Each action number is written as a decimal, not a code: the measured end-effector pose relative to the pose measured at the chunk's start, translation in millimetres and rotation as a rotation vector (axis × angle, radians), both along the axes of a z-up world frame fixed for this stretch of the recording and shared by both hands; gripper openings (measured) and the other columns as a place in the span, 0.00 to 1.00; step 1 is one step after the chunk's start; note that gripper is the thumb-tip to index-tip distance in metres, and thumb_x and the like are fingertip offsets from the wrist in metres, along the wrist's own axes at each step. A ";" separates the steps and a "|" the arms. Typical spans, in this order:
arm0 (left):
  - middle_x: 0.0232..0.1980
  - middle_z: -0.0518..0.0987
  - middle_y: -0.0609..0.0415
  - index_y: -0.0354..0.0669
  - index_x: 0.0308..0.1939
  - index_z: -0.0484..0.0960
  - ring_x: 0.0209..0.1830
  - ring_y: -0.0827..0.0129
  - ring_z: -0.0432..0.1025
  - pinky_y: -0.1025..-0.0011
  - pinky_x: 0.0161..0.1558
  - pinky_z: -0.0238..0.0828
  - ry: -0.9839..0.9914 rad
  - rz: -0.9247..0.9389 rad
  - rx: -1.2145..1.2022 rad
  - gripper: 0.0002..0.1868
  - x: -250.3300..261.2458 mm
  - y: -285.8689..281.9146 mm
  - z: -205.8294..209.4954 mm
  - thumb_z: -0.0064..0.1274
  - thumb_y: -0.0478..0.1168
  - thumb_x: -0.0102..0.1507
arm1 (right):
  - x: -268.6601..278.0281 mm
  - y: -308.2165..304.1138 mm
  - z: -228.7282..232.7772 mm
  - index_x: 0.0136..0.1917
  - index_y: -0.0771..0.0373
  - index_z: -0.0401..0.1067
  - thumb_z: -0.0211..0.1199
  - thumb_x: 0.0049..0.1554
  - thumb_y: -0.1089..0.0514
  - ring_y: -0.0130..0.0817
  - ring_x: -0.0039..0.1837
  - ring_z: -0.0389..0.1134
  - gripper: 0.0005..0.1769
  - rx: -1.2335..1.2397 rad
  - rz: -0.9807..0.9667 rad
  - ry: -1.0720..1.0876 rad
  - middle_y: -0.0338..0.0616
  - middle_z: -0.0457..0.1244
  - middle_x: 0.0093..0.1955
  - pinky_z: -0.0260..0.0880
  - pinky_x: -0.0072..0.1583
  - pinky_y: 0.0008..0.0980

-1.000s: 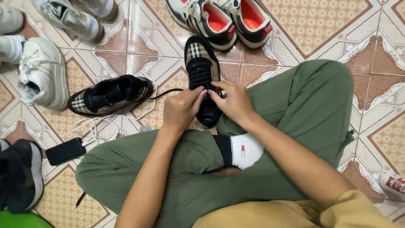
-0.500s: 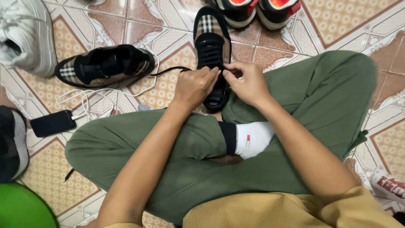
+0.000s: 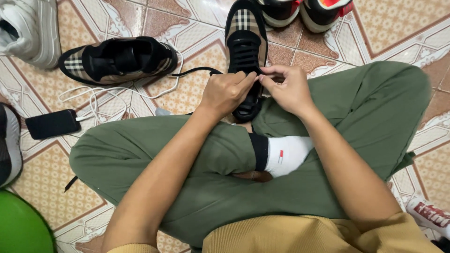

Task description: The person is sitting on the floor, threading laces through the eyelets of a black shoe and tying them.

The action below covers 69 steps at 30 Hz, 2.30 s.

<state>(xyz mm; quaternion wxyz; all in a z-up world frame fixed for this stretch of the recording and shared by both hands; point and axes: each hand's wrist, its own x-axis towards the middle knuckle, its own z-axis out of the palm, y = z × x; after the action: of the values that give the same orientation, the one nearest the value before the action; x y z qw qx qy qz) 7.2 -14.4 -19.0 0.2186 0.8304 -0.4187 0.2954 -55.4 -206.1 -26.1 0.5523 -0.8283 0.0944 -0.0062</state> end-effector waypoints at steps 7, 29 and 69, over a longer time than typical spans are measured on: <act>0.20 0.60 0.65 0.54 0.31 0.77 0.14 0.75 0.62 0.82 0.19 0.64 -0.001 -0.007 -0.017 0.12 0.9 -0.9 -4.9 0.51 0.43 0.71 | 0.5 -0.2 6.1 0.56 0.66 0.80 0.68 0.57 0.67 0.34 0.49 0.75 0.13 0.039 0.015 -0.004 0.53 0.72 0.43 0.77 0.51 0.36; 0.19 0.63 0.65 0.54 0.26 0.77 0.15 0.74 0.65 0.79 0.21 0.63 -0.031 0.006 -0.085 0.14 4.3 -6.6 -10.5 0.56 0.43 0.68 | -1.4 -3.9 3.6 0.60 0.61 0.79 0.71 0.60 0.62 0.29 0.49 0.73 0.14 0.126 -0.005 0.087 0.51 0.72 0.48 0.79 0.49 0.31; 0.31 0.73 0.57 0.44 0.34 0.88 0.36 0.65 0.70 0.54 0.60 0.57 -0.101 0.156 -0.003 0.06 -11.4 -12.3 14.1 0.60 0.33 0.66 | -14.9 -71.0 -6.1 0.48 0.69 0.76 0.63 0.65 0.70 0.53 0.48 0.73 0.02 -0.267 -0.136 -0.244 0.57 0.68 0.43 0.74 0.50 0.45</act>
<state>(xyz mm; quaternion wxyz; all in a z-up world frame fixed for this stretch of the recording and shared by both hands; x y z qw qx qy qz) -4.3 -26.7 -4.9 0.1746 0.8443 -0.3629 0.3536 -70.2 -277.1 -32.2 0.4432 -0.8790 0.0808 -0.1563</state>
